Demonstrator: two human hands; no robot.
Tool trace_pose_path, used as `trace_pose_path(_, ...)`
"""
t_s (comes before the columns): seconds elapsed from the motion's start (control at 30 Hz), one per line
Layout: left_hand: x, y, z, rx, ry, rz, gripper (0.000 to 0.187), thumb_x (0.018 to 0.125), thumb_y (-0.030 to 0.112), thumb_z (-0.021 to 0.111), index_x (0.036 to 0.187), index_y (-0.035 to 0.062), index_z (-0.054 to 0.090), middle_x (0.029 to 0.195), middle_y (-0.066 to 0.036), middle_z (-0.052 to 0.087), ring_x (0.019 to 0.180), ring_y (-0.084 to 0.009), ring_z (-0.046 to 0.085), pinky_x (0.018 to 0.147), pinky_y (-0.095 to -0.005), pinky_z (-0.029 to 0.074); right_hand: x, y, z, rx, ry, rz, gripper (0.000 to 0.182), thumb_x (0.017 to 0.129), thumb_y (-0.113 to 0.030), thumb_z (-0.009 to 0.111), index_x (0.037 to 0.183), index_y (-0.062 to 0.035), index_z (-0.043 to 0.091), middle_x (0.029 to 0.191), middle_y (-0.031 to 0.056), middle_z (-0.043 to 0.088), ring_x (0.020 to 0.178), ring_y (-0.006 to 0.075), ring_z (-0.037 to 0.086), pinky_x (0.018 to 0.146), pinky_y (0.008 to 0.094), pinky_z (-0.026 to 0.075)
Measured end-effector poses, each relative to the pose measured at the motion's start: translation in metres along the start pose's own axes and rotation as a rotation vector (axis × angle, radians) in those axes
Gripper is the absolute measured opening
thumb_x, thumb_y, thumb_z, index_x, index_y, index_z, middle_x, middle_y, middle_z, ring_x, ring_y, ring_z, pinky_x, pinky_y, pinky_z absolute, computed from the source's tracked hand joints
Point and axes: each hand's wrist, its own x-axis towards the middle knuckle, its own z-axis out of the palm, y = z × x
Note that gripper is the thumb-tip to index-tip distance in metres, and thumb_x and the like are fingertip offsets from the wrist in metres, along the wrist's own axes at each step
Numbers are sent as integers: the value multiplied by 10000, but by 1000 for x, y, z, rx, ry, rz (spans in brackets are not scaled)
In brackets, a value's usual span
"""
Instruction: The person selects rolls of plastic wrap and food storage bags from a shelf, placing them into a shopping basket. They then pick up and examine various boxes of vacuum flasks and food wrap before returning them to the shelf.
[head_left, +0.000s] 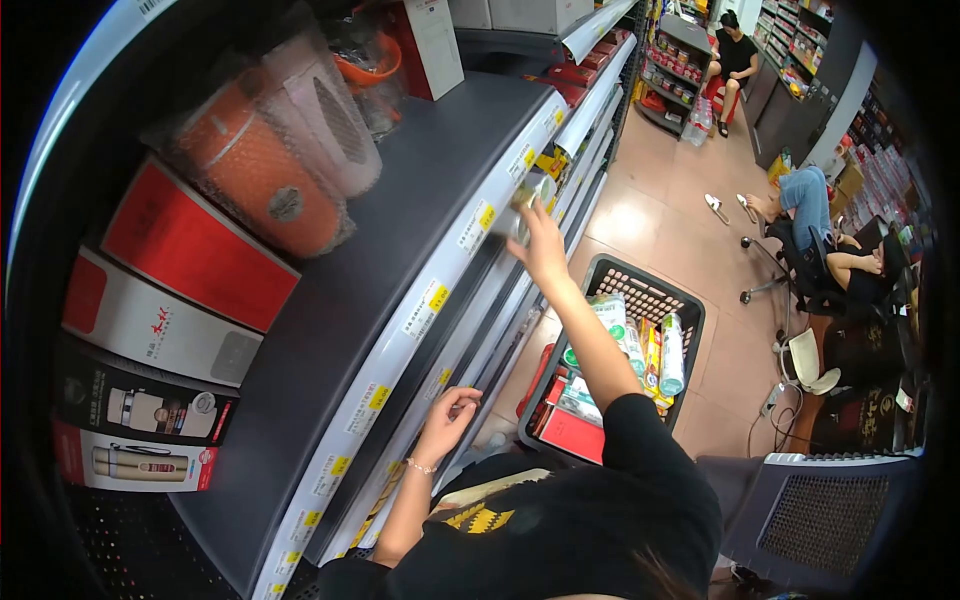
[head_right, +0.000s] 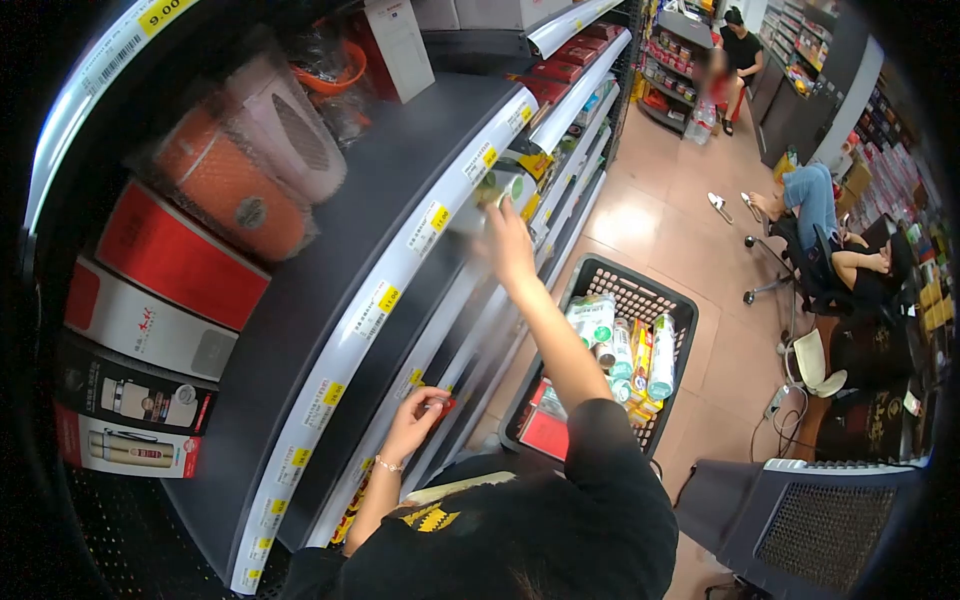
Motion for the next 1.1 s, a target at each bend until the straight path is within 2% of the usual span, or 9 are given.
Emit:
trace_pose_path(0.2,11,-10,8,-120,-87,-64,177,832,29,499,1001,16,550,890,-14,581,841,-75,532,757,-208,412,-63,-37,-36,69,15,131,523,626,-104,689,1114,-129,502,1246,242,343,1113,398,413,917,402,374)
trace_pose_path(0.33,19,-11,17,-165,-135,-62,169,847,49,492,1000,5,548,885,-22,590,836,-84,546,755,-217,426,-81,-38,-27,144,77,179,710,669,-173,691,1262,-135,302,1297,200,204,1184,372,312,910,461,359)
trace_pose_path(0.37,18,-13,18,-167,-141,-54,164,856,61,490,1000,6,548,894,-32,594,839,-92,555,753,-226,438,-80,-36,-22,397,55,364,805,710,-237,677,1318,-134,159,1327,190,149,1214,345,261,907,517,338)
trace_pose_path(0.47,16,-16,18,-209,-155,-72,160,864,73,488,997,9,550,918,-45,596,842,-105,566,749,-237,452,-61,-42,-26,1112,99,991,812,757,-272,639,1342,-149,89,1329,182,199,1191,325,309,901,552,327)
trace_pose_path(0.6,9,-9,15,-251,-156,-122,161,865,84,484,991,12,552,951,-58,590,847,-117,567,746,-241,457,-62,-17,-9,1549,-159,876,483,832,-245,537,1221,-51,327,1222,160,411,1115,289,433,893,510,389)
trace_pose_path(0.63,8,-7,15,-249,-151,-126,162,864,81,484,995,15,552,957,-51,589,853,-114,563,748,-241,453,-63,-18,-8,1577,-90,900,356,835,-205,509,1116,-9,409,1181,147,453,1094,276,460,892,474,412)
trace_pose_path(0.73,3,-5,12,-254,-146,-139,168,861,83,486,1003,21,551,978,-42,584,874,-114,554,755,-244,448,-80,-22,-7,1574,109,910,421,817,-220,503,1162,-8,390,1153,141,486,1065,276,488,894,456,412)
trace_pose_path(0.87,2,-4,12,-459,-201,-217,200,864,130,489,1024,21,538,1041,-65,561,935,-136,535,779,-282,457,-124,-1,-38,1631,116,877,523,785,-311,450,1213,-21,377,1165,145,483,1063,281,485,891,447,411)
trace_pose_path(1.1,20,-31,32,-1120,-474,-356,690,856,551,277,1244,-9,379,1294,-210,370,1186,-353,363,935,-522,322,-243,38,-114,1722,110,1093,628,701,-372,443,1231,-39,391,1166,139,499,1004,288,522,841,429,422)
